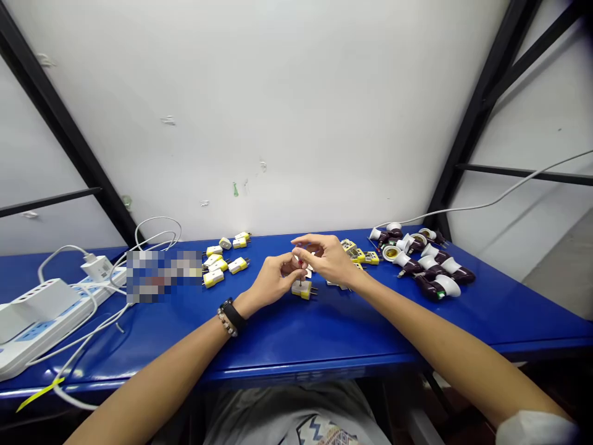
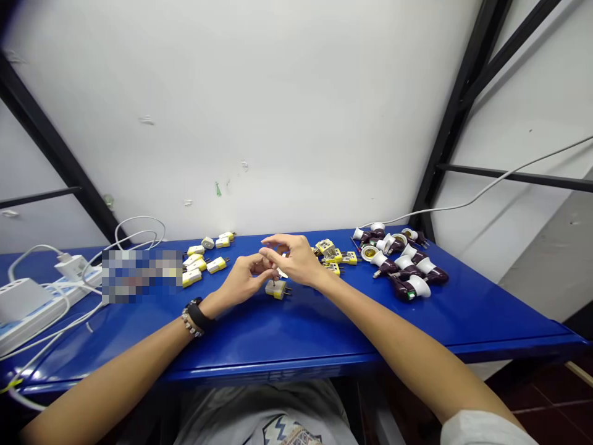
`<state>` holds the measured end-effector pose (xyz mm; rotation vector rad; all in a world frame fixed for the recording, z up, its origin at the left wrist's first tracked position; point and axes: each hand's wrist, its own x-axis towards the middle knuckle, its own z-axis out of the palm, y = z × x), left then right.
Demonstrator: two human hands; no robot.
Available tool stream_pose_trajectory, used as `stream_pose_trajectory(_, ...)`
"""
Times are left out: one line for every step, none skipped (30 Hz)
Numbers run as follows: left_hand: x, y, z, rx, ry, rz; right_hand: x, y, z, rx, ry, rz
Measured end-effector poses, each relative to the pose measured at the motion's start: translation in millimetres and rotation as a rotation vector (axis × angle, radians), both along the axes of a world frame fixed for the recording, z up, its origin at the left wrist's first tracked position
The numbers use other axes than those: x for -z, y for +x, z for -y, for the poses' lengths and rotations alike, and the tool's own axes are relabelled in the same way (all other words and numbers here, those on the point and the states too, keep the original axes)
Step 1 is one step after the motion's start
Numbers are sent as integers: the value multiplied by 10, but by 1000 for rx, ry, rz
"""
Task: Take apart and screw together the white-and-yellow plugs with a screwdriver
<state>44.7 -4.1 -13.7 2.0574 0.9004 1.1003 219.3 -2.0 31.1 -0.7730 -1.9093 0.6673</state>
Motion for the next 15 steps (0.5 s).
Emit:
stream_pose_trajectory(0,-6,-5,-3,1,9,2,-6,4,8,17,14)
stream_pose_trajectory(-4,-16,-10,7,2,14,0,-10,9,9,28,33)
stream_pose_trajectory(-12,-29,-14,30,-1,12,-3,-11,16,5,36,52)
stream_pose_trajectory(-21,-43,-17,63,-7,5,-7,-10,21,-7,34,66)
stream_pose_trajectory(-29,-56,-20,100,-18,-6,-10,-6,24,-25,22,71)
stream_pose_trajectory(-35,-65,-23,130,-29,-16,-11,-2,25,-48,4,69)
stream_pose_trajectory(-37,-69,-25,140,-33,-23,-10,3,23,-68,-12,63)
stream_pose_trajectory(-34,-67,-27,123,-28,-30,-5,6,18,-77,-19,57)
stream_pose_trajectory(-28,-60,-28,87,-13,-36,1,7,11,-75,-16,53)
stream_pose_trajectory(-19,-48,-27,43,5,-39,10,7,4,-62,-3,53)
stream_pose_trajectory(-11,-34,-26,1,24,-37,20,6,-3,-42,15,57)
stream_pose_trajectory(-4,-22,-24,-29,40,-38,29,4,-10,-24,33,66)
stream_pose_trajectory(-1,-13,-22,-41,52,-38,38,1,-14,-8,52,77)
stream_pose_trajectory(-3,-8,-20,-31,56,-43,46,-1,-16,2,69,87)
stream_pose_trajectory(-8,-9,-20,-6,57,-54,53,-2,-16,8,85,96)
